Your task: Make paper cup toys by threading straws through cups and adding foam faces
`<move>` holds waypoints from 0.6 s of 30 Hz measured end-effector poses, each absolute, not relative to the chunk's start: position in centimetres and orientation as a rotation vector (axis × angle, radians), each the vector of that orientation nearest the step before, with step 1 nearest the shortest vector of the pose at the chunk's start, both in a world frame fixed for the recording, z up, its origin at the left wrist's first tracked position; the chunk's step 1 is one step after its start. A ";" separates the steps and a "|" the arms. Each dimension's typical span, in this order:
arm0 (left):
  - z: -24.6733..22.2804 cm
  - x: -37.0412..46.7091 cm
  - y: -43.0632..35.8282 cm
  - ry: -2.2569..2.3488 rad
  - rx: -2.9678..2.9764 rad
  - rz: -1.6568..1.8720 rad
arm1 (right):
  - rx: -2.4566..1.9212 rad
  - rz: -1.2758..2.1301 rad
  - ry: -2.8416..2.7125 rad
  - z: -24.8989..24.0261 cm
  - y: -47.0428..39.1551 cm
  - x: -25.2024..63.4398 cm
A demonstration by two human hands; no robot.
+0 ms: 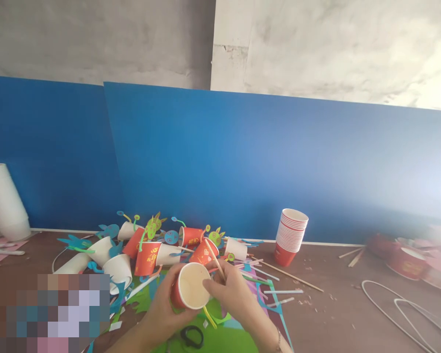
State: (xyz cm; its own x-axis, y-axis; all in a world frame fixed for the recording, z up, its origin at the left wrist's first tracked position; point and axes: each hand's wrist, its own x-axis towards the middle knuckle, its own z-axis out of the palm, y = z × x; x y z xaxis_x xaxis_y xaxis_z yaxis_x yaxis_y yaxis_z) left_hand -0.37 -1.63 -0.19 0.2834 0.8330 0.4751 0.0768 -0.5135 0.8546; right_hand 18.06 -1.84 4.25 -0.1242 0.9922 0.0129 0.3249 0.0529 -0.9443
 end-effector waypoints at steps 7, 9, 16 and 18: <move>-0.2 -0.4 -1.7 0.842 2.074 1.288 | -1.437 1.052 -1.547 3.2 -1.6 17.6; -0.5 -0.4 -1.7 0.840 2.107 1.304 | -1.436 1.048 -1.542 3.2 -1.6 17.5; -1.5 -0.4 -1.8 0.878 2.147 1.292 | -1.459 1.024 -1.518 3.5 -2.0 16.9; -1.6 -0.4 -1.9 0.892 2.150 1.270 | -1.469 0.972 -1.534 3.5 -2.2 17.0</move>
State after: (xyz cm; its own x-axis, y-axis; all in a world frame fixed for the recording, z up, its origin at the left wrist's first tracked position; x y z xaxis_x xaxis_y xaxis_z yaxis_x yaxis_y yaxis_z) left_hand -0.35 -1.93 -1.57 0.3551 0.7388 0.5728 0.2881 -0.6694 0.6848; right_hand 16.96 -2.17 3.54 -0.0231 0.9993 0.0307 0.3987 0.0374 -0.9163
